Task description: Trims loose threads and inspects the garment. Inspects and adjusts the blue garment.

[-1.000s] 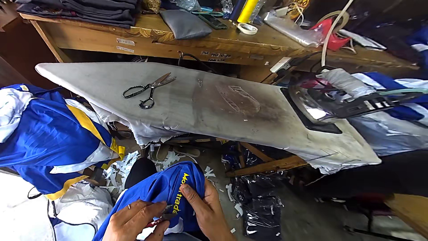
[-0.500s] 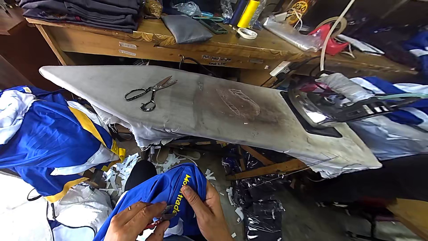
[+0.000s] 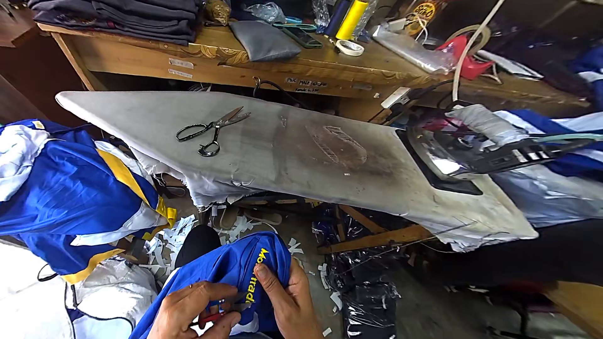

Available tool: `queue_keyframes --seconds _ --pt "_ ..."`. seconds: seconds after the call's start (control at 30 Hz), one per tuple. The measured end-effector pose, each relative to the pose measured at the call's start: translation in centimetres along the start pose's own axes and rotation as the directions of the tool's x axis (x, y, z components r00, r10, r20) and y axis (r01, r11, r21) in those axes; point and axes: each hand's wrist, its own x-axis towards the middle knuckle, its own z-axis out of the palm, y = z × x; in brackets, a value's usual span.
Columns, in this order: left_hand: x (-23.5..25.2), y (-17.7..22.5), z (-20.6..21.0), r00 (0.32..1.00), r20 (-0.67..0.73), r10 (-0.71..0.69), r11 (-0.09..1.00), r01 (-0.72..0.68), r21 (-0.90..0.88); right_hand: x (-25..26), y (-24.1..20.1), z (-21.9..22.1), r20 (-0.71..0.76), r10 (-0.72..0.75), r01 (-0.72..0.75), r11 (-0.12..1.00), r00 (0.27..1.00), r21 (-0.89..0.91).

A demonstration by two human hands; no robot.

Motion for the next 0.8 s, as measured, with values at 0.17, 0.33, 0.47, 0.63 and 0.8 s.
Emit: queue_keyframes --seconds 0.17,0.33,0.47,0.63,0.8 --pt "0.12 0.01 0.33 0.999 -0.023 -0.024 0.999 0.023 -0.032 -0.13 0.20 0.10 0.000 -0.021 0.021 1.000 1.000 0.005" --pt "0.14 0.31 0.43 0.998 -0.034 -0.050 0.999 0.049 -0.019 -0.27 0.29 0.22 -0.002 -0.021 0.021 1.000 1.000 0.016" --pt "0.10 0.34 0.59 0.996 -0.039 -0.083 0.993 0.080 -0.082 -0.34 0.22 0.28 0.005 -0.004 0.004 1.000 1.000 0.028" --pt "0.07 0.37 0.69 0.993 -0.031 -0.111 0.982 0.104 -0.160 -0.36 0.12 0.29 0.009 0.014 -0.015 0.999 1.000 0.043" --pt "-0.18 0.19 0.69 0.995 -0.073 -0.066 0.992 0.058 -0.108 -0.29 0.20 0.20 -0.003 0.043 -0.043 0.995 0.999 0.087"
